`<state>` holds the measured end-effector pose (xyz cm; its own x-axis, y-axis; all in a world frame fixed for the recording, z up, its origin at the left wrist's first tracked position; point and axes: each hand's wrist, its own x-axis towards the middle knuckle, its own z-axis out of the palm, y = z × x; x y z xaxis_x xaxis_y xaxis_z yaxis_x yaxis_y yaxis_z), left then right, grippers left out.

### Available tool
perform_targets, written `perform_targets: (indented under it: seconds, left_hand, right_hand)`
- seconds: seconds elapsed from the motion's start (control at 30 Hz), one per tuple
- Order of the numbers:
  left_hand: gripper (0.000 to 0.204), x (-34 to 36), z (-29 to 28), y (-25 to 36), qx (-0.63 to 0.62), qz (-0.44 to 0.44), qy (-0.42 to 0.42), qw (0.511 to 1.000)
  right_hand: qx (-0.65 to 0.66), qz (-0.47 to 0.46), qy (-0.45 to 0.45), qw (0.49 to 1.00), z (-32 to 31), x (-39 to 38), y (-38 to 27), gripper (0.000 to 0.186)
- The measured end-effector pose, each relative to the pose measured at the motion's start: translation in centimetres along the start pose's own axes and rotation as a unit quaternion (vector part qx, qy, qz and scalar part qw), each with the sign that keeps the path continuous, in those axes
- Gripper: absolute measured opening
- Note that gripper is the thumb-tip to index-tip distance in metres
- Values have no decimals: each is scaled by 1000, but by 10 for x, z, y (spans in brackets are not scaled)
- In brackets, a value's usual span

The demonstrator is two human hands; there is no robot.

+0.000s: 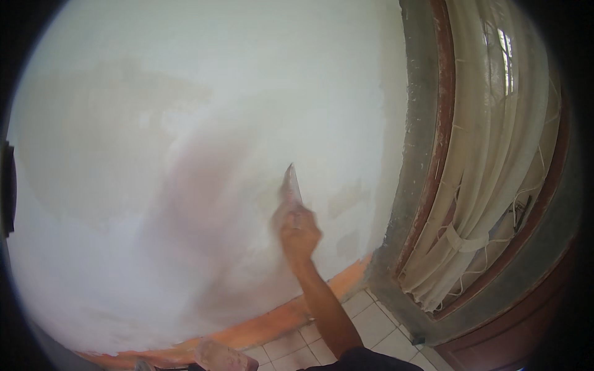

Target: The person applies white plaster to a wall using a scraper, repeatedly scooping material from a pink container and smoothing it over a large circular patch on the wall surface.

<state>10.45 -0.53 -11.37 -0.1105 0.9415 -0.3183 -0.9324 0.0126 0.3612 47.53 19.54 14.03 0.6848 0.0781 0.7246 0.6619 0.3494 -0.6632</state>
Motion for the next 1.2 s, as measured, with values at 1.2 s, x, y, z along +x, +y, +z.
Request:
perform_targets:
  seconds: [1.2]
  left_hand:
    - [89,-1,36,-2,20,33,-14,999]
  right_hand:
    - [107,65,-56,991,-39,-89,-6,9]
